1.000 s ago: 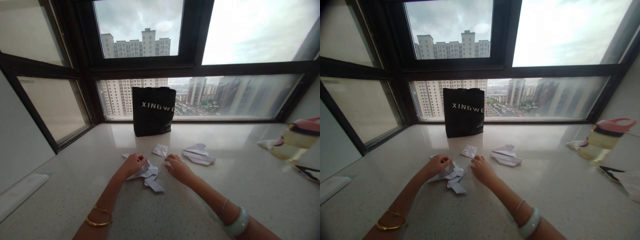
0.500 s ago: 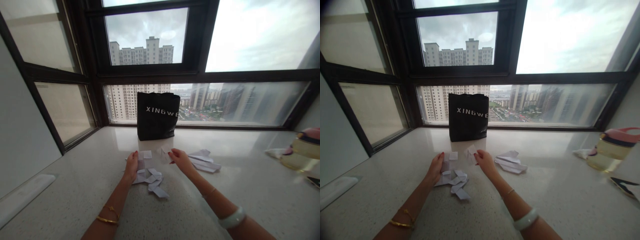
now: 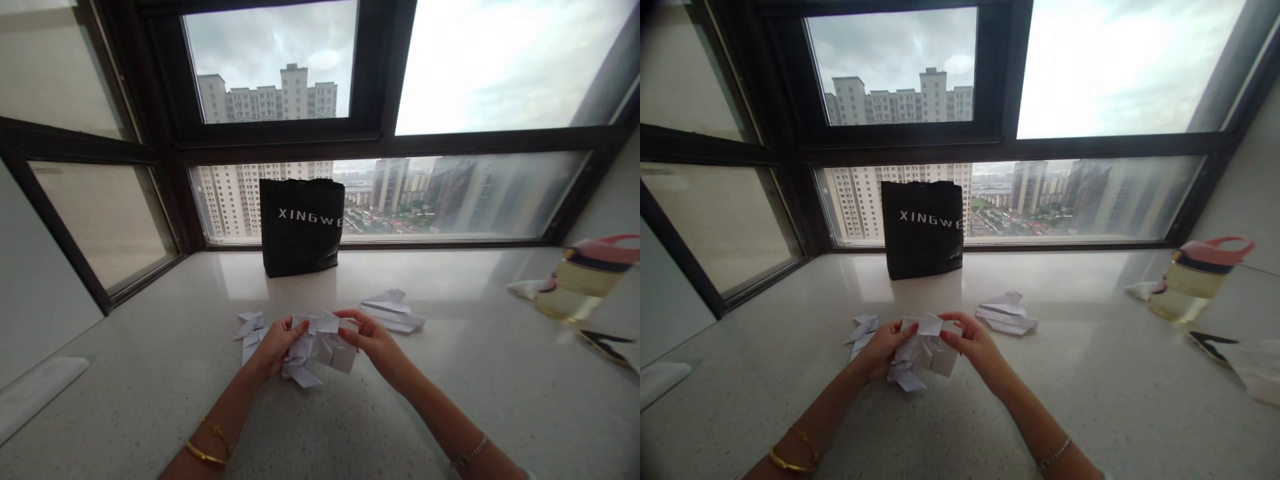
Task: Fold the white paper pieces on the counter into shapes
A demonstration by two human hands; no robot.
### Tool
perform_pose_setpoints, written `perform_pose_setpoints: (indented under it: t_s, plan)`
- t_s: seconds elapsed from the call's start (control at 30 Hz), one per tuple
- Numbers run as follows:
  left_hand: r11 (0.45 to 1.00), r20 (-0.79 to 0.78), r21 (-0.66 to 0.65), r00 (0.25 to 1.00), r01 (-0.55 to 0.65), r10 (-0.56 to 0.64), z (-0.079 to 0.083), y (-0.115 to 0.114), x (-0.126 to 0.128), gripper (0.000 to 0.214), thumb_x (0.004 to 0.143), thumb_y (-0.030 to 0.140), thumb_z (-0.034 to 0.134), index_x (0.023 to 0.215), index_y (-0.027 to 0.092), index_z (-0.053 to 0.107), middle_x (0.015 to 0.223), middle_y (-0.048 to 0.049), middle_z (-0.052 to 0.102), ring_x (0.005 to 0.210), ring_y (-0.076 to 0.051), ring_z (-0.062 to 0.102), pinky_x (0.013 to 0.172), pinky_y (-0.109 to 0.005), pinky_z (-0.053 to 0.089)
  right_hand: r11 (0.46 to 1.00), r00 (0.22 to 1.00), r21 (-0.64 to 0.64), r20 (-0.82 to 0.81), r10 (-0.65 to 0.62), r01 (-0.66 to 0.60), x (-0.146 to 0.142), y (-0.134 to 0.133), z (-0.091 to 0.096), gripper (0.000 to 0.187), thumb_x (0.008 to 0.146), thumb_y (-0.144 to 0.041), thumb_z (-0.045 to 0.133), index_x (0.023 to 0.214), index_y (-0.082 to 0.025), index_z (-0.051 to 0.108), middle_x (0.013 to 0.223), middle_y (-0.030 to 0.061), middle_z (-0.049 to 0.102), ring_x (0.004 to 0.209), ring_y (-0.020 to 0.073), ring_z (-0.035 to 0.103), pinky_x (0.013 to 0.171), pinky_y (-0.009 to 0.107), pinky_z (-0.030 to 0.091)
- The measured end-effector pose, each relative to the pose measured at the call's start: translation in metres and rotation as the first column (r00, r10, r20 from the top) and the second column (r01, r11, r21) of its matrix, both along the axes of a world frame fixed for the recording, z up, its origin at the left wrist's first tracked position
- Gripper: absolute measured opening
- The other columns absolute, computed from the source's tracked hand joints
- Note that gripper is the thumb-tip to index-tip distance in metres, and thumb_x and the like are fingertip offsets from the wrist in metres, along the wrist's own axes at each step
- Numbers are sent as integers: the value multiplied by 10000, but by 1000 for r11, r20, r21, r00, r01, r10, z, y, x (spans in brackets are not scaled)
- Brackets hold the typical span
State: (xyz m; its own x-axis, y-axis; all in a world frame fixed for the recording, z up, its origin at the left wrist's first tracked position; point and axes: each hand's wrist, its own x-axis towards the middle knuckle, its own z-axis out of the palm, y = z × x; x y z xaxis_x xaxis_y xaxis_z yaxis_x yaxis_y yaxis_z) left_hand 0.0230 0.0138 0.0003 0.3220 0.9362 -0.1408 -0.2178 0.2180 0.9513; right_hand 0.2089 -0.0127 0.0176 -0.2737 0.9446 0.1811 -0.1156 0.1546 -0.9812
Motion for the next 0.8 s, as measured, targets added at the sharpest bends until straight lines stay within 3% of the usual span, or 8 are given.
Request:
perform_pose_setpoints:
  t_s: [0.1,0.23,0.3,0.4,0.63,0.8]
  plan:
    - [999,5,-24,1000,30,-30,0,-6,9,383,631,440,649,865,139,621,612,-3,612,498,-88,513,450,-168,362,997,990,73,141,-29,19,-5,-1,-4,350,659,-383,631,944,-183,593,798,23,648,711,160,572,629,273,418]
    - [998,30,-55,999,38,-37,0,-14,20,406,636,481,626,867,147,611,583,12,577,485,-81,496,438,-165,353,942,859,274,418,-296,191,-8,-2,-10,262,703,-313,569,923,-186,631,719,9,640,596,131,509,543,243,374]
    - [996,36,-81,999,31,-29,1,-16,24,448,644,527,595,890,152,597,575,20,557,478,-82,493,447,-178,376,918,801,323,475,-366,228,-8,-2,-10,242,714,-278,540,918,-193,637,689,3,635,555,123,490,520,235,363]
    - [993,10,-89,997,74,-74,4,-19,26,500,646,560,570,933,152,577,600,16,558,488,-90,506,483,-220,424,909,776,348,500,-385,227,-7,-3,-10,237,707,-245,529,913,-203,639,723,8,648,560,128,505,526,235,377]
    - [969,-65,13,967,248,-247,12,-24,17,508,517,225,756,979,187,548,855,-39,608,739,-145,578,641,-260,461,905,755,360,523,-397,226,-6,-2,-12,248,708,-222,508,920,-215,638,737,5,653,555,126,505,528,235,384]
    - [965,-22,34,966,258,-258,11,-23,16,484,532,177,738,980,165,557,838,-41,610,722,-135,571,664,-253,445,901,719,370,561,-410,224,-7,-2,-11,256,707,-212,514,929,-209,640,719,12,629,561,129,499,547,245,391]
